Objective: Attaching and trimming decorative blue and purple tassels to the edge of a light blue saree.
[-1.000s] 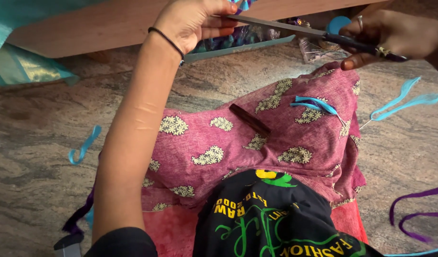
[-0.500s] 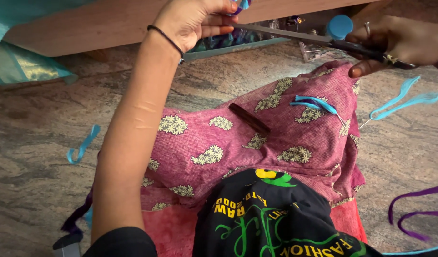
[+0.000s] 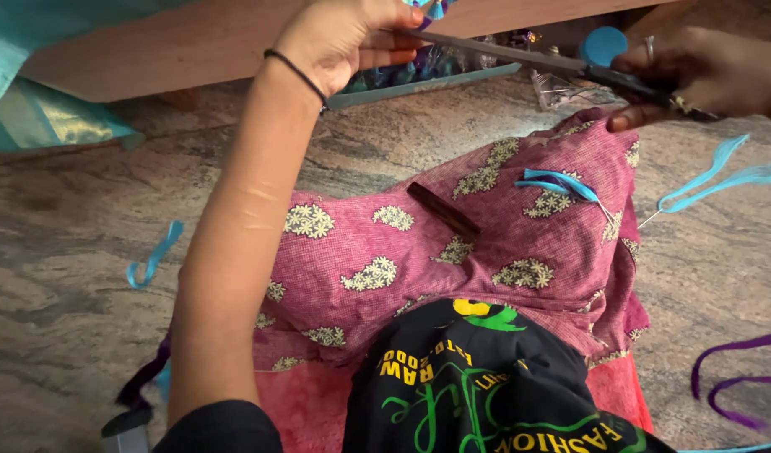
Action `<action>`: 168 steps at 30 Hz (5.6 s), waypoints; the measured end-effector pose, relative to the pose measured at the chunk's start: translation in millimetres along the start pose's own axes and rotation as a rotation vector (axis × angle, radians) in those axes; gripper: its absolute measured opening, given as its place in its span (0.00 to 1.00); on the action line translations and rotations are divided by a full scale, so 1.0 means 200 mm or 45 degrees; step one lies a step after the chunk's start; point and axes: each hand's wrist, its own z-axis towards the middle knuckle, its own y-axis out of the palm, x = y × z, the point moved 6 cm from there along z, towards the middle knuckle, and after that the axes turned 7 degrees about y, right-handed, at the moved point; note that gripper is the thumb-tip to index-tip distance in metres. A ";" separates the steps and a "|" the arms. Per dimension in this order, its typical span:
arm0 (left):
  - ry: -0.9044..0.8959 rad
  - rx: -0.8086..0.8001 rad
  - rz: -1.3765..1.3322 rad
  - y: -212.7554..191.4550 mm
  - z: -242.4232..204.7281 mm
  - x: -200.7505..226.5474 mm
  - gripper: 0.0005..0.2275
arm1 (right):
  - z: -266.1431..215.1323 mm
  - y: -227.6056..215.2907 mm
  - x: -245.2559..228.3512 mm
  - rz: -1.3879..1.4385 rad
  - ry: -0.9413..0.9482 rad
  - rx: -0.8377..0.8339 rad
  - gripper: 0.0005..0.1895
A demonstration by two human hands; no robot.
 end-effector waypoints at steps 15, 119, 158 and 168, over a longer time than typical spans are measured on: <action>0.715 0.654 0.602 0.07 -0.04 -0.20 0.06 | -0.08 1.05 -0.07 0.179 0.017 -0.184 0.24; 1.352 -0.094 1.107 0.28 -0.20 0.55 0.05 | -0.11 1.53 0.12 -0.549 0.448 -0.229 0.19; 1.184 -0.026 0.763 0.22 -0.17 0.45 0.02 | -0.27 0.14 -0.60 0.141 -0.145 0.952 0.23; 1.199 0.056 0.795 0.20 -0.17 0.43 0.03 | -0.23 0.15 -0.50 0.071 -0.117 0.994 0.22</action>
